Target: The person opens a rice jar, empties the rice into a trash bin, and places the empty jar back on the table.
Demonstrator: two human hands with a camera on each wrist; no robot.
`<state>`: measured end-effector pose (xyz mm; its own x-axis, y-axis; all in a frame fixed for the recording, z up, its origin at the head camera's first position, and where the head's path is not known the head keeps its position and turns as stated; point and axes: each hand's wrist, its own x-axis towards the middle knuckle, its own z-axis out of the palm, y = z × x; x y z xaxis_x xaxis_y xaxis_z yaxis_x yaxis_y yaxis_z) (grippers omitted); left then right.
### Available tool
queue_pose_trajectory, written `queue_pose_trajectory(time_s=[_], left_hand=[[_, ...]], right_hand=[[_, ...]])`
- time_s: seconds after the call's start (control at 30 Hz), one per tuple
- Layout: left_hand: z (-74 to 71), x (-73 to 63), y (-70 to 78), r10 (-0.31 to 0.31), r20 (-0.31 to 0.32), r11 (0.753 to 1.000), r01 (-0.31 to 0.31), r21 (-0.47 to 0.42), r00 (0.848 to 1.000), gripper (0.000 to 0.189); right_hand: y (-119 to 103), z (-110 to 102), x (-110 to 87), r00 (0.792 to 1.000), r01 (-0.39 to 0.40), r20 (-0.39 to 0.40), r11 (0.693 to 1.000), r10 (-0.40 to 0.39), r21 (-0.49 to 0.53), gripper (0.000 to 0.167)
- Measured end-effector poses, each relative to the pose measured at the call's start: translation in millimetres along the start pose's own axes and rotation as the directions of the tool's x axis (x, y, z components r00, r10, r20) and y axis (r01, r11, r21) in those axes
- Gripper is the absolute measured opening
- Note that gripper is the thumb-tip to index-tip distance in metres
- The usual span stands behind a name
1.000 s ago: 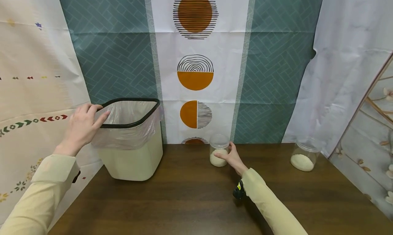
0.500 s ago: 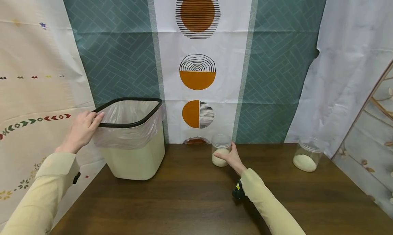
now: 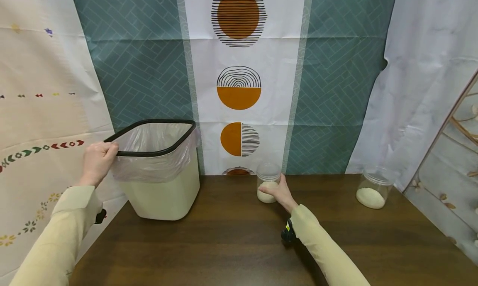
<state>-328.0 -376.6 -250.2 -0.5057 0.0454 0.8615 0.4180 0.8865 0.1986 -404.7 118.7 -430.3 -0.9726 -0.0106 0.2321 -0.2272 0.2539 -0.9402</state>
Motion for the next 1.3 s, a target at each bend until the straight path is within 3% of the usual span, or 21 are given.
queue_pose_trajectory(time_s=[0.27, 0.43, 0.7, 0.9, 1.3], left_hand=[[4.1, 2.7, 3.6, -0.018, -0.042, 1.0, 0.018, 0.003, 0.999, 0.043], [4.3, 3.9, 5.3, -0.041, -0.054, 0.999, 0.041, 0.002, 0.998, 0.044], [8.2, 3.0, 8.7, -0.033, -0.049, 0.999, 0.033, -0.003, 0.998, 0.045], [10.9, 4.3, 15.5, 0.021, -0.065, 1.0, -0.02, 0.004, 0.998, 0.044], [18.7, 5.9, 26.1, 0.053, -0.094, 0.999, -0.054, -0.007, 0.994, 0.043]], right_hand=[[5.5, 0.4, 1.7, 0.998, 0.053, -0.032, 0.996, -0.055, -0.077, 0.089], [3.9, -2.8, 6.6, 0.997, 0.076, -0.013, 0.985, -0.079, -0.153, 0.085], [5.9, -4.0, 7.0, 0.998, 0.055, 0.005, 0.994, -0.055, -0.098, 0.081], [5.4, -4.3, 6.1, 0.999, 0.039, 0.013, 0.993, -0.038, -0.107, 0.081], [4.8, -7.3, 8.7, 0.999, 0.034, 0.038, 0.991, -0.03, -0.131, 0.082]])
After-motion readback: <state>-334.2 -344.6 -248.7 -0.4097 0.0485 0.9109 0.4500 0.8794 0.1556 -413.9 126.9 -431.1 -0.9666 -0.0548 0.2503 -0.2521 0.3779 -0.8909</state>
